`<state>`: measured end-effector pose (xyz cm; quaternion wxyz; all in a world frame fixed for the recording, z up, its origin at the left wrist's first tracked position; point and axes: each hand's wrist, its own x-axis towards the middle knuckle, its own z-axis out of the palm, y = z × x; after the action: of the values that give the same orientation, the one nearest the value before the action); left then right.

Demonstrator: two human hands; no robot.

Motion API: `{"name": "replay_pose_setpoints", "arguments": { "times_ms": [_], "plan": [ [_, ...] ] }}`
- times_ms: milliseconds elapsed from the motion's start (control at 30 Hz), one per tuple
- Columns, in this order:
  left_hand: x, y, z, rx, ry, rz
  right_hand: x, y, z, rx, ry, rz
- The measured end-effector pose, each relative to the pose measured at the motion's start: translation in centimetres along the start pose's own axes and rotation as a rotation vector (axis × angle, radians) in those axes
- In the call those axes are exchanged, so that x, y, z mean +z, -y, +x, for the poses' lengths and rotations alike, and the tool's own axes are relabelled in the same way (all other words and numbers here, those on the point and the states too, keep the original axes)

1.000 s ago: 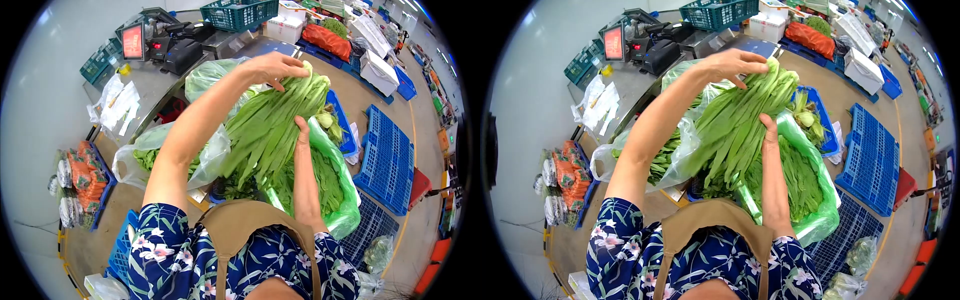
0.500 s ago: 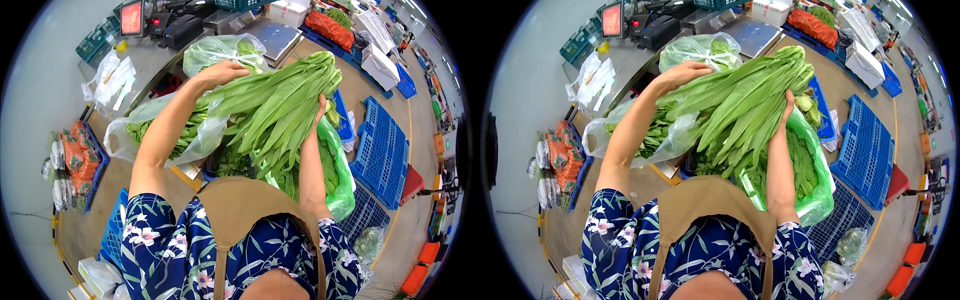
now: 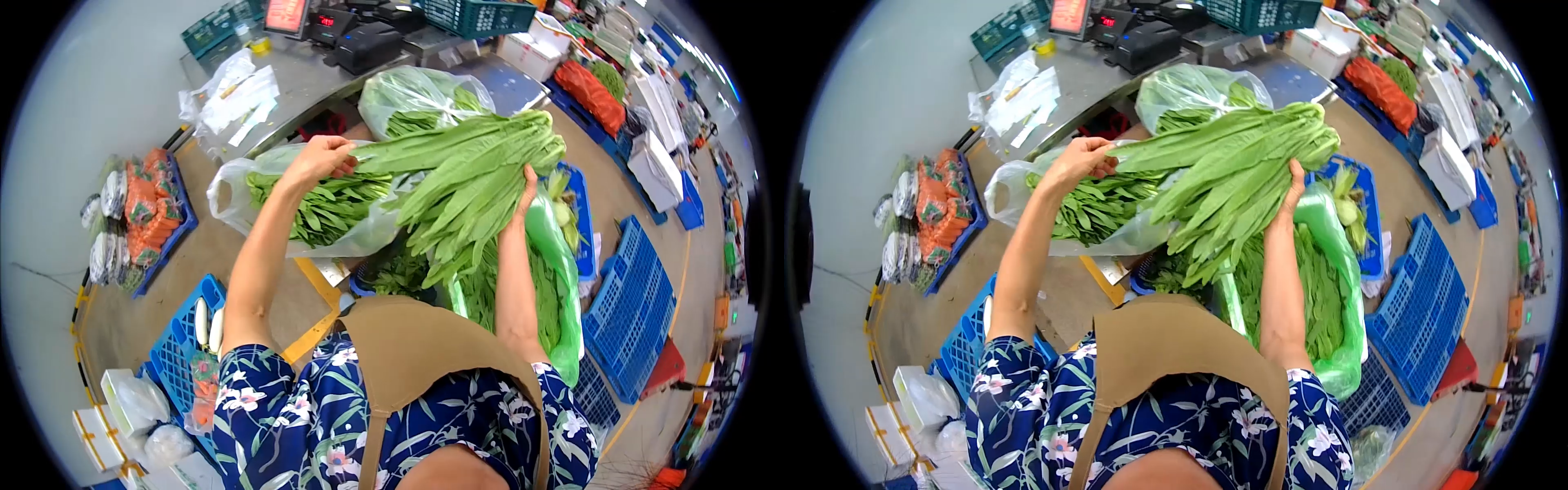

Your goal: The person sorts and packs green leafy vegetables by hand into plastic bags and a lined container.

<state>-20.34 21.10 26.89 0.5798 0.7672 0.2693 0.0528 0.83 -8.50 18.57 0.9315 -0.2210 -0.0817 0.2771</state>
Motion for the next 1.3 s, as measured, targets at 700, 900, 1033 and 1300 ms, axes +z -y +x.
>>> {"name": "replay_pose_setpoints", "arguments": {
  "times_ms": [700,900,1033,1300],
  "plan": [
    [4.6,0.3,-2.1,0.41,-0.146,0.165,0.3,0.7,-1.6,-0.021,-0.002,-0.059],
    [7.1,1.0,0.1,0.291,0.059,0.218,-1.3,1.8,-2.0,-0.042,-0.013,-0.047],
    [7.7,1.3,0.8,0.09,0.088,-0.498,-1.9,2.0,-2.9,-0.054,-0.076,-0.043],
    [7.6,1.6,0.1,0.241,0.012,-0.643,-3.8,2.8,-3.4,-0.144,-0.158,0.07]
  ]
}}
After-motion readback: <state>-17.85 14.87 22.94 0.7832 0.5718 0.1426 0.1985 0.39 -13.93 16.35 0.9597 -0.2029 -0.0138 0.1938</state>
